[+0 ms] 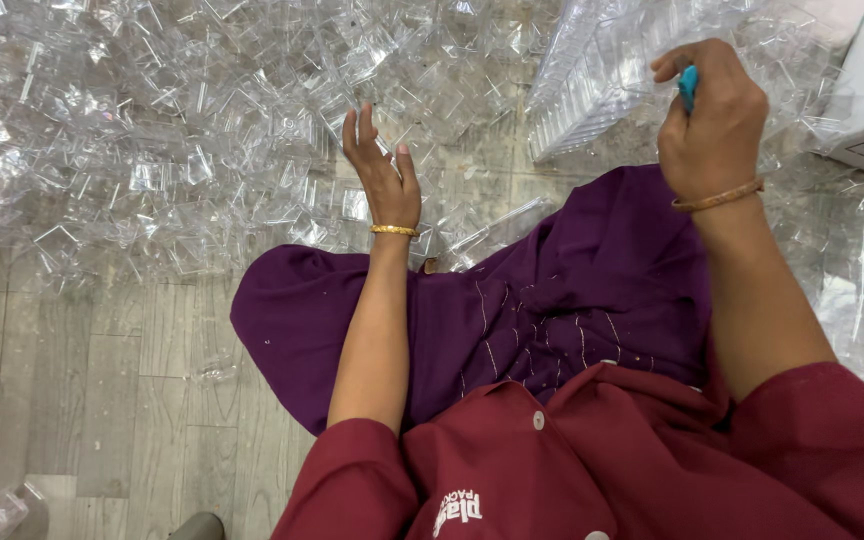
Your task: The person sits on the floor among piles of clear plastic cups and uses a small blue utility knife to cut the cups into pieces. They pick up a cup, hold it on their lap, slice it with the knife, and set the cut pieces aside, repeating the process.
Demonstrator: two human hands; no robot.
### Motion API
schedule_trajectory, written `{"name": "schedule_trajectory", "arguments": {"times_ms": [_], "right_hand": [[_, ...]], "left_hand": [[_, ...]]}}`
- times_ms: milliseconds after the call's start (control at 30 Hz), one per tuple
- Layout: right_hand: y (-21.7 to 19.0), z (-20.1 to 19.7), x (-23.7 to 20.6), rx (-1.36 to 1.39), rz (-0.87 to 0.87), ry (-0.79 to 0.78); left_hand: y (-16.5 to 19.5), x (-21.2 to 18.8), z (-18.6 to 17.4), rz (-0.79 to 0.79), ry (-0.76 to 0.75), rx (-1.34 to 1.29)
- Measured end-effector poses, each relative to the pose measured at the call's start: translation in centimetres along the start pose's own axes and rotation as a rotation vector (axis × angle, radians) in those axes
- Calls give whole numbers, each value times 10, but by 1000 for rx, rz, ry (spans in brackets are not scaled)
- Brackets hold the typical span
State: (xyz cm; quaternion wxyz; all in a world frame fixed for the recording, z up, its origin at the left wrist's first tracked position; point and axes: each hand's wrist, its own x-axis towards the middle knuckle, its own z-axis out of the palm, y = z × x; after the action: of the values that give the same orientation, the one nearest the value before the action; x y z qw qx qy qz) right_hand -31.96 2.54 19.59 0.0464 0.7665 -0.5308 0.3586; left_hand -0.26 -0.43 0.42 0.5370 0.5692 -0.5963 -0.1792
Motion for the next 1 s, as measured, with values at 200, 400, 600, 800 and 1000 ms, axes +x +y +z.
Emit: {"name": "schedule_trajectory", "arguments": {"times_ms": [200, 400, 600, 800, 1000], "right_hand": [[11, -2, 4, -64, 12, -108], [5, -1, 15, -98, 84, -244], [1, -25, 8, 253, 50, -31], [30, 0, -68, 1256, 814, 238], [69, 77, -130, 1594, 1263, 195]], "left_hand": [[-7, -2, -3, -22, -17, -68], [-11, -4, 0, -29, -30, -81], [-6, -7, 9, 154, -96, 31], [23, -22, 62, -286, -495, -163], [44, -28, 133, 90, -460, -207]]}}
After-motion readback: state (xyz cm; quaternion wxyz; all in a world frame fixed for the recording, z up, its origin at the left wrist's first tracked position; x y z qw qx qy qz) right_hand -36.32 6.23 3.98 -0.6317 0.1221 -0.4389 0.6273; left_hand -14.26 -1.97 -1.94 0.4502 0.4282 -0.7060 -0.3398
